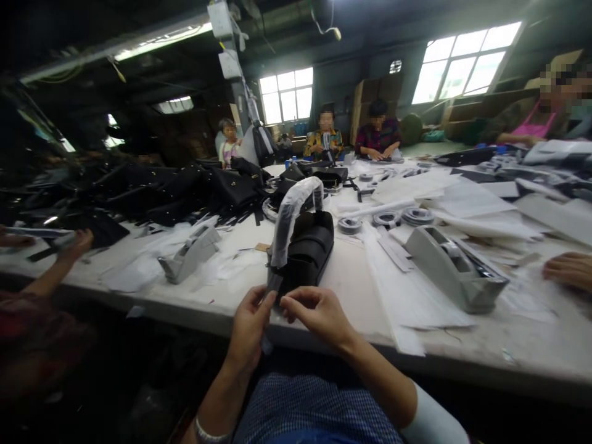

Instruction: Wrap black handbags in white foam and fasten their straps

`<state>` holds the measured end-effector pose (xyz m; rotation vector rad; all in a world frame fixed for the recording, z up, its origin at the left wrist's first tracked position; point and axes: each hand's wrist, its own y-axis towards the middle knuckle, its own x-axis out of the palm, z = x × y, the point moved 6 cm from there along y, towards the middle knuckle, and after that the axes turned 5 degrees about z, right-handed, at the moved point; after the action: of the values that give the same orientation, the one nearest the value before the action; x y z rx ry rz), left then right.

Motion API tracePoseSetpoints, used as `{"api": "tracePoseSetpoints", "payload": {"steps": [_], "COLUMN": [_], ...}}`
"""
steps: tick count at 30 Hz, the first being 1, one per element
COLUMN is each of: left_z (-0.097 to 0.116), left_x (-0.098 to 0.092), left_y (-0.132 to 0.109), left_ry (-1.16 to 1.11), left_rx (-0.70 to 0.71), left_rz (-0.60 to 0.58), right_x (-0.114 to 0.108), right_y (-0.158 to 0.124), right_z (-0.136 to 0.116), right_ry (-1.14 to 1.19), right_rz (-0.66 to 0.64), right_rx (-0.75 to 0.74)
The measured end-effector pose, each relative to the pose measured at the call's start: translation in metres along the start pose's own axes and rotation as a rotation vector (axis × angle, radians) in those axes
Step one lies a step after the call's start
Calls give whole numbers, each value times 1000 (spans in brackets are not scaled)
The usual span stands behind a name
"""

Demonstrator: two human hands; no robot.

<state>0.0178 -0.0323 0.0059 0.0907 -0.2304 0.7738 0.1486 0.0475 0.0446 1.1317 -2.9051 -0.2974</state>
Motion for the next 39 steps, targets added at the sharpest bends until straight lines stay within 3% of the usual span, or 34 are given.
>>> {"api": "tracePoseSetpoints", "payload": {"steps": [4,10,14,19,23,27,39], "left_z": [1,1,2,-5,-9,-10,-2], "left_x": [0,-5,-8,-10,-7,-1,9], "left_y": [0,1,-1,-7,-10,-14,-21], "left_ry": [7,46,16,-38,-102,-59,-118], "left_rx": [64,98,17,-203,-283,-321,-453], "left_rz": [-21,-16,-21,-40,-42,-78,-235], "right_x": [16,17,16,20,26,28,29], "right_y": [22,36,35,27,25,26,36], "right_z": [6,15,22,29,35,32,38], "right_ry": [-29,-179,-121,85,121,17,-30], "right_rz": [81,98,-10,-113,-21,104,64], "right_rx": [92,210,197,104,102,58,127]}}
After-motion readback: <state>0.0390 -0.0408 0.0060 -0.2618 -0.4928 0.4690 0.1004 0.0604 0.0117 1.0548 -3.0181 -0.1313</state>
